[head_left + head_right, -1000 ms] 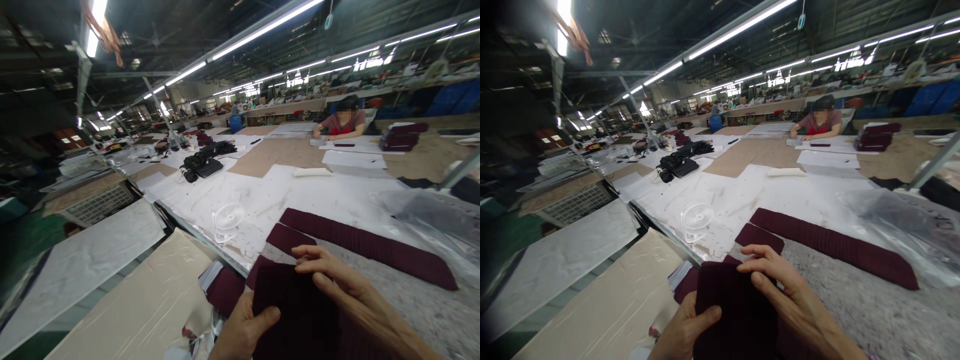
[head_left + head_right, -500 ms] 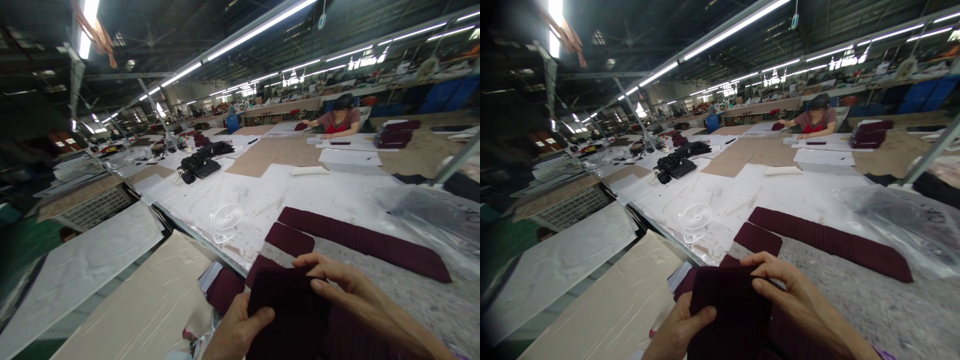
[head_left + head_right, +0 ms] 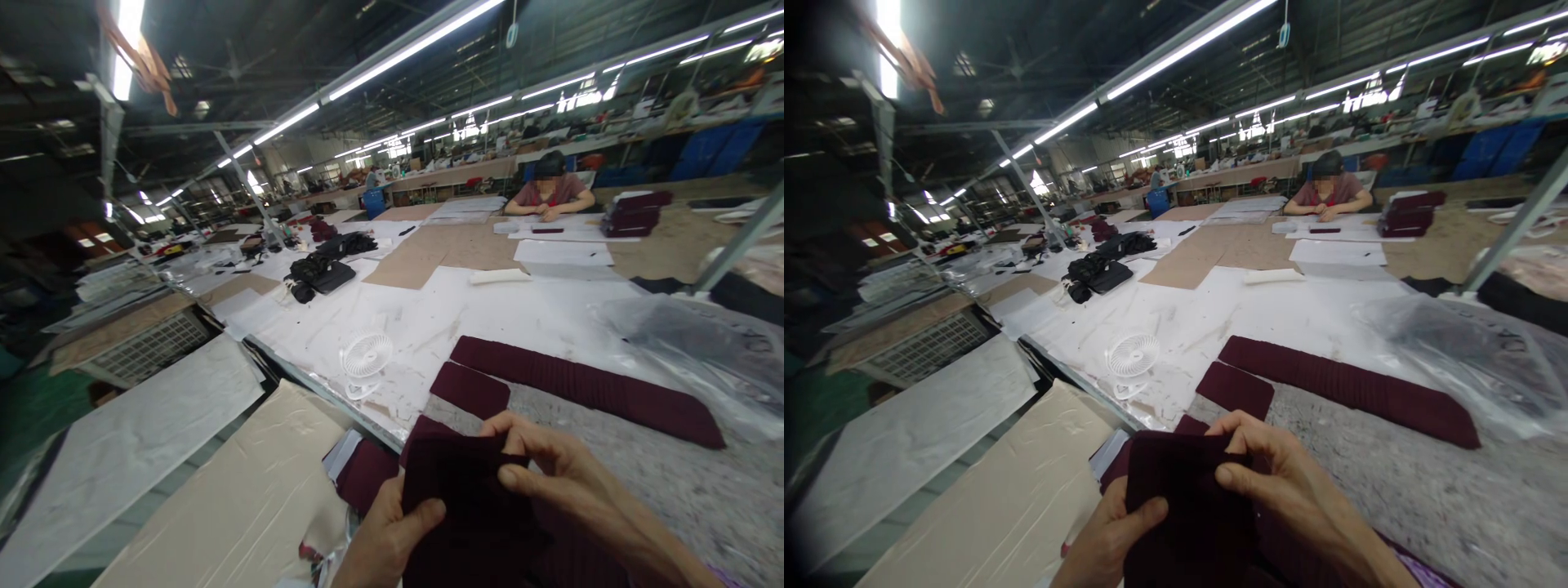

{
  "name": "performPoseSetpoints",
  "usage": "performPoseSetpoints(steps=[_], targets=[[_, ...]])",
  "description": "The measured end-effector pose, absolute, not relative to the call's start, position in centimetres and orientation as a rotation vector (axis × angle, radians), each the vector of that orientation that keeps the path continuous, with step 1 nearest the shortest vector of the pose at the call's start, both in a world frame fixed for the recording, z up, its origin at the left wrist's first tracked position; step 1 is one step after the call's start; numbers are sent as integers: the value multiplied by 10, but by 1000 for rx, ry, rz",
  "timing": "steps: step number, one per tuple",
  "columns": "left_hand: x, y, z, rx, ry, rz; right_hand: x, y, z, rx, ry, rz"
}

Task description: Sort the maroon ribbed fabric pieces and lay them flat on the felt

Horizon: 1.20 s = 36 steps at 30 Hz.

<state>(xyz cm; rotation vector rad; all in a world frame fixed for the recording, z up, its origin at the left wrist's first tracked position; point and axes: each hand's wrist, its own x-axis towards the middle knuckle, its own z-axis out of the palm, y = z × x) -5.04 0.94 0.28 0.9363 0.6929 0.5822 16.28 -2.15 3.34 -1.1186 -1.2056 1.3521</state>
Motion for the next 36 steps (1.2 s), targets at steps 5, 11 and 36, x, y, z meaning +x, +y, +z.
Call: performPoseSetpoints(steps=[5,11,36], targets=[[-50,9,5,912,709,597,165,-25,45,-1248,-1255,1345],[-49,8,6,900,723,602,166,-24,34,-1175,-1216,1334],[-43,12,6,633,812,915,153,-28,25,-1052,-1380,1395]])
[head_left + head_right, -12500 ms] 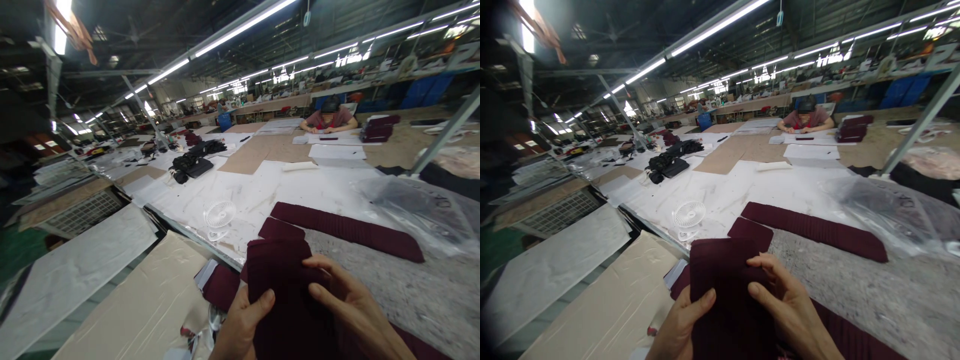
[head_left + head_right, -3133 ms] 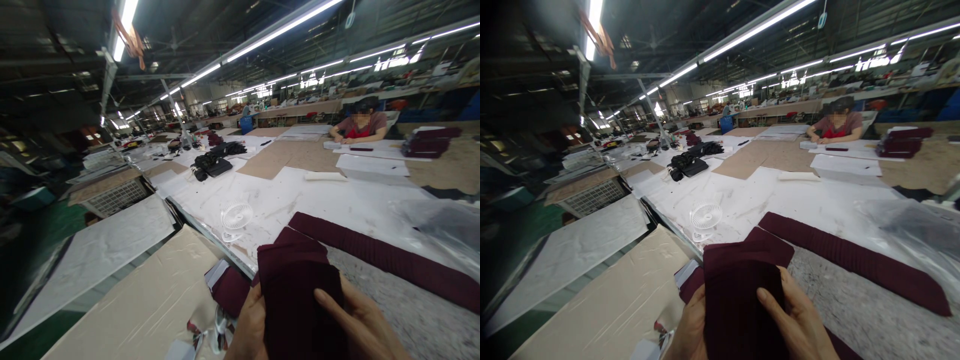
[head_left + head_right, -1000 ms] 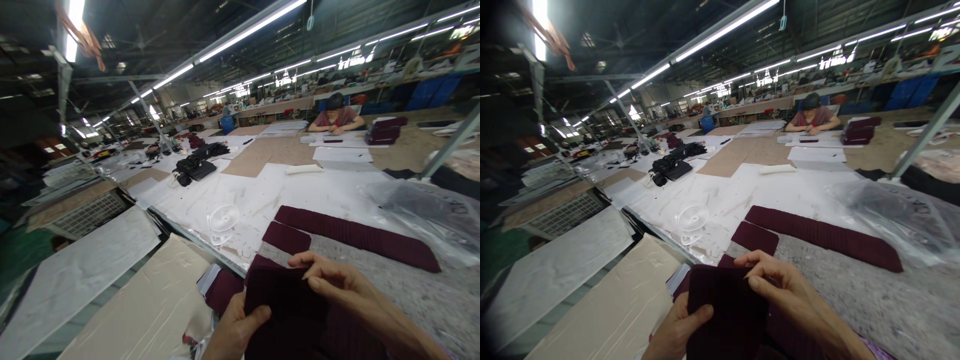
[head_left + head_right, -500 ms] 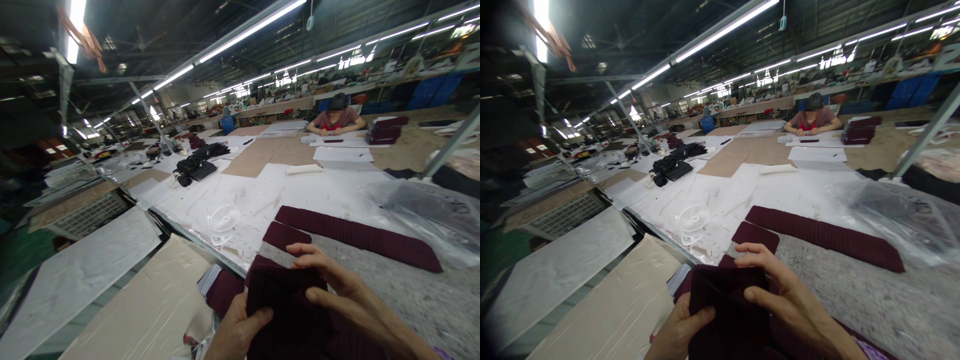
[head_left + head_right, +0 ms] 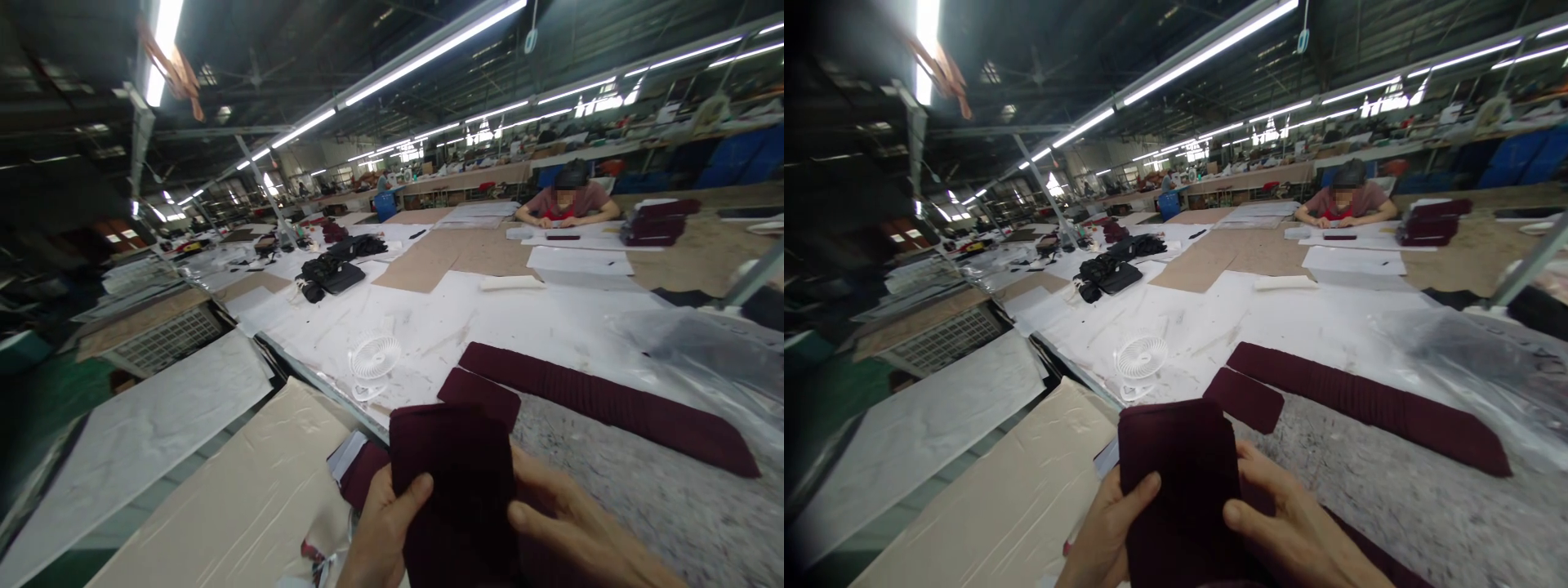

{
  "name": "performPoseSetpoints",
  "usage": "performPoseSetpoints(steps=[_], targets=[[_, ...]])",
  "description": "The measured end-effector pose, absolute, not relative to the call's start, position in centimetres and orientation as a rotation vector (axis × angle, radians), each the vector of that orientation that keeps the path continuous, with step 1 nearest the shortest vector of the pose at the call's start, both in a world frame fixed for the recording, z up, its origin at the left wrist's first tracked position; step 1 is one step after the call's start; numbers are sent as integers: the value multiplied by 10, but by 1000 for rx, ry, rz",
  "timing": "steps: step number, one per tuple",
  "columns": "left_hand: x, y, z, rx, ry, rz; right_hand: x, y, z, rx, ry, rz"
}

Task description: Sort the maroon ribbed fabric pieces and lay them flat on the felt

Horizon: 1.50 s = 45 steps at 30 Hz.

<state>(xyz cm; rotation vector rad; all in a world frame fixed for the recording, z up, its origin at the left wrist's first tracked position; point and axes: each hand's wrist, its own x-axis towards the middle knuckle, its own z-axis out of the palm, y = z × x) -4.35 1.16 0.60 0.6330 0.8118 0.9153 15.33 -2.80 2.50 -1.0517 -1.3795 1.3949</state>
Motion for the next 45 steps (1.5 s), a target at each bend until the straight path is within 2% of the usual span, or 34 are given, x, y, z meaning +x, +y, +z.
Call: performPoseSetpoints(steps=[3,5,7,12,13,15,19,23,26,30,36,45], targets=[[-40,14,6,577,819,1012,139,-31,14,-998,-1264,1563],[-38,15,6,559,831,1049,133,-33,4,-1043,-1263,1538],[-37,15,5,555,830,1067,132,-32,-8,-1222,-1361,1257],[-31,13,4,572,806,1071,138,-29,-26,-1484,-1584,56],[-30,12,4,570,810,1079,138,-30,-26,-1465,-1597,-83],[-28,11,1,564,804,1086,136,-33,-24,-1426,-1629,-144],[-26,8,-2,571,750,1049,130,-40,-19,-1369,-1599,337],[-25,5,1,549,768,1027,131,-38,-12,-1488,-1347,823],[-24,5,4,534,743,992,135,-35,-9,-1487,-1198,1060],[-25,4,2,537,708,977,141,-32,-4,-1446,-1133,1220],[-32,3,1,468,1025,965,144,-32,8,-1380,-1052,1378],[-32,7,-1,508,508,905,144,-35,13,-1174,-759,1668]])
